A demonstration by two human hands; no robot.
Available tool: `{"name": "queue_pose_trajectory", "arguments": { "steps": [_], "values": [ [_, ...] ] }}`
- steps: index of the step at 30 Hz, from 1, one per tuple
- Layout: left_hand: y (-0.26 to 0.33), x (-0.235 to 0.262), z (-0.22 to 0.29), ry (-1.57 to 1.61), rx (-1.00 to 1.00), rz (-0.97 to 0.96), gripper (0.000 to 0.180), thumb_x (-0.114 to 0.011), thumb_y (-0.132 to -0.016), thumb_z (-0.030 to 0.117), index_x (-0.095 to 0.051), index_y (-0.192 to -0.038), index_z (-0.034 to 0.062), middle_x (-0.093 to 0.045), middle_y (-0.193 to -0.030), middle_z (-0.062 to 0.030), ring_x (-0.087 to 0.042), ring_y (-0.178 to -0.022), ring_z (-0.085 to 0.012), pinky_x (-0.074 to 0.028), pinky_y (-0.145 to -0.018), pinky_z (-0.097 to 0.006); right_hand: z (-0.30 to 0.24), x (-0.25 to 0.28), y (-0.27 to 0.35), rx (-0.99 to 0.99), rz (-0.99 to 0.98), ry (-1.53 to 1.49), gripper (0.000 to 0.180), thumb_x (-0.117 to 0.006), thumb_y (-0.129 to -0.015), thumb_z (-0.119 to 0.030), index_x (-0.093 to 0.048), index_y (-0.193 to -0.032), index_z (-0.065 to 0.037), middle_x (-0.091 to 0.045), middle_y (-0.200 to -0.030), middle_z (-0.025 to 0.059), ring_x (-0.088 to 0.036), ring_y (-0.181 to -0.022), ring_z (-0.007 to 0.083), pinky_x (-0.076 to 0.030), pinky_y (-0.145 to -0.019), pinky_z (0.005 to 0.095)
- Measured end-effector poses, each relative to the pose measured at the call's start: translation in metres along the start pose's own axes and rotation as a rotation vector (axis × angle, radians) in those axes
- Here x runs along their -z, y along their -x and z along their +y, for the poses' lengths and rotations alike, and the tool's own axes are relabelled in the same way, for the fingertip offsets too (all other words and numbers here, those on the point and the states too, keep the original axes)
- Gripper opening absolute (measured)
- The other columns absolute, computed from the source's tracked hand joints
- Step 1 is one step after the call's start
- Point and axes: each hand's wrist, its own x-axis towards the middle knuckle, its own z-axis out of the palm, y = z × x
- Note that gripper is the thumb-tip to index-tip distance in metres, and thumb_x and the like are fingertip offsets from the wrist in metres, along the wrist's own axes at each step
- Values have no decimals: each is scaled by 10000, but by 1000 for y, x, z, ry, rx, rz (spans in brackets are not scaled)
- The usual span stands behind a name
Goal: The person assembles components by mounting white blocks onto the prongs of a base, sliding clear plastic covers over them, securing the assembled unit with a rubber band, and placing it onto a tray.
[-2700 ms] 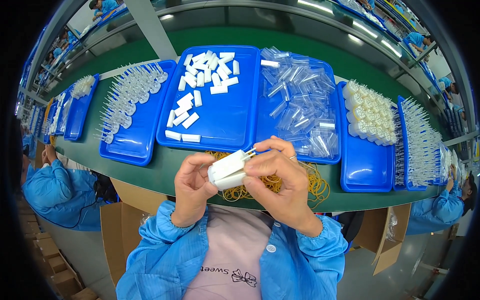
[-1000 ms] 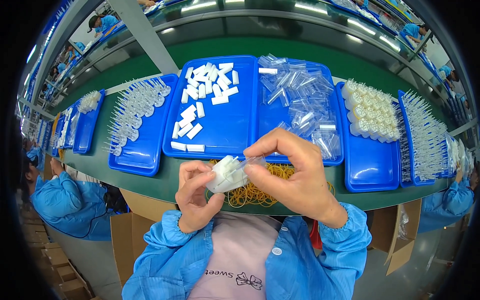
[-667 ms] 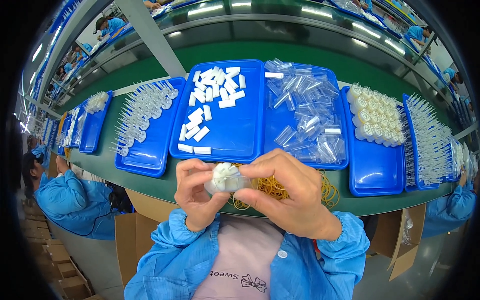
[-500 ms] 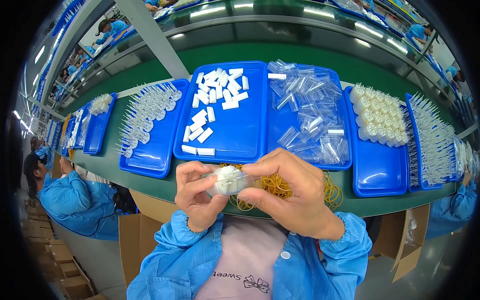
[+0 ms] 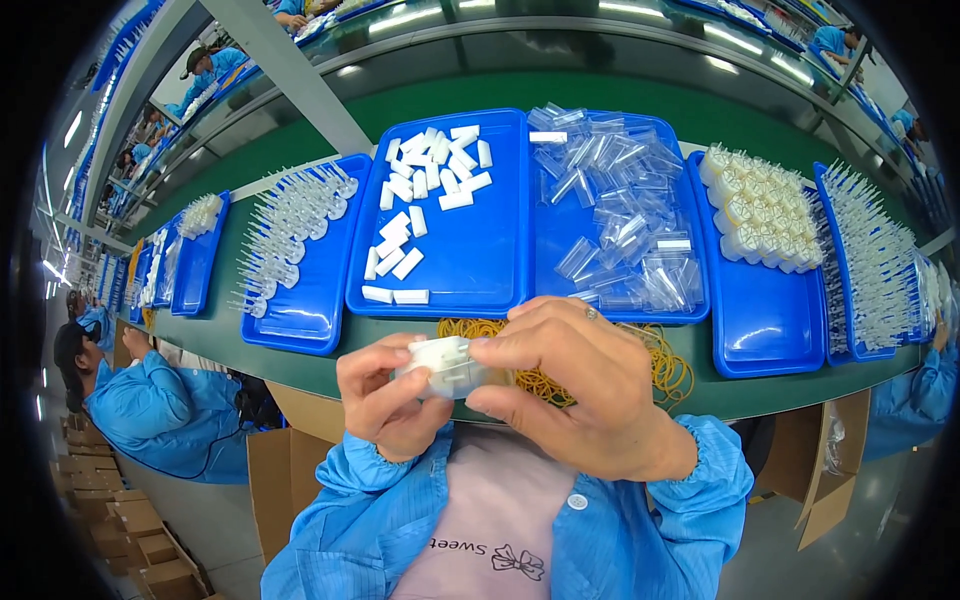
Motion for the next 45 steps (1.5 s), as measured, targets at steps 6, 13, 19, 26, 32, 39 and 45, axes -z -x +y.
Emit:
{"name": "queue_pose_trajectory", "arguments": {
  "steps": [6,13,19,26,32,39,45],
  "values": [
    [7,-1,-3,68,-12,24,427,-813,-549,-62,-666,-926,73,-514,-1073,-126,-624,-931,-315,-565,-770,-384,-6,-3,4,158,-25,65,265,-795,-675,-126,-670,-889,-32,-658,-846,90,-653,-800,249,-535,-768,399],
    [9,-1,1,101,6,-3,421,-827,-545,-42,-651,-914,60,-524,-1070,-138,-630,-929,-329,-565,-770,-389,-12,-4,9,179,-8,96,261,-799,-658,-135,-674,-873,-56,-660,-856,69,-654,-800,247,-538,-778,404],
    [12,6,-3,88,-210,18,418,-870,-552,40,-649,-905,80,-490,-1066,-122,-629,-931,-344,-584,-766,-395,-24,5,12,51,-55,119,271,-800,-642,-158,-681,-877,-92,-672,-896,30,-631,-880,231,-477,-874,436],
    [9,10,-3,47,-239,-10,410,-869,-592,69,-661,-943,105,-475,-1070,-119,-622,-958,-354,-591,-785,-395,-30,-5,30,333,21,412,207,-727,-716,-170,-686,-914,-213,-681,-950,-52,-570,-967,156,-421,-918,469],
    [11,11,-2,37,-267,-3,413,-871,-589,80,-679,-954,107,-474,-1058,-117,-622,-948,-350,-590,-792,-392,-30,-11,34,416,102,407,197,-703,-755,-159,-661,-937,-222,-681,-958,-57,-563,-972,139,-416,-922,457],
    [10,18,2,-70,-336,-40,404,-869,-597,87,-688,-957,106,-481,-1032,-106,-634,-903,-341,-601,-754,-379,-29,5,21,-25,-72,116,191,-767,-679,-132,-689,-848,-173,-680,-909,-15,-571,-1012,222,-398,-936,479],
    [7,8,5,-53,-308,-36,495,-887,-577,116,-665,-1020,98,-488,-1068,-117,-635,-911,-327,-595,-742,-369,-20,1,31,253,-6,286,193,-738,-675,-155,-682,-853,-202,-687,-937,-34,-565,-987,200,-398,-934,487]
  ]
}}
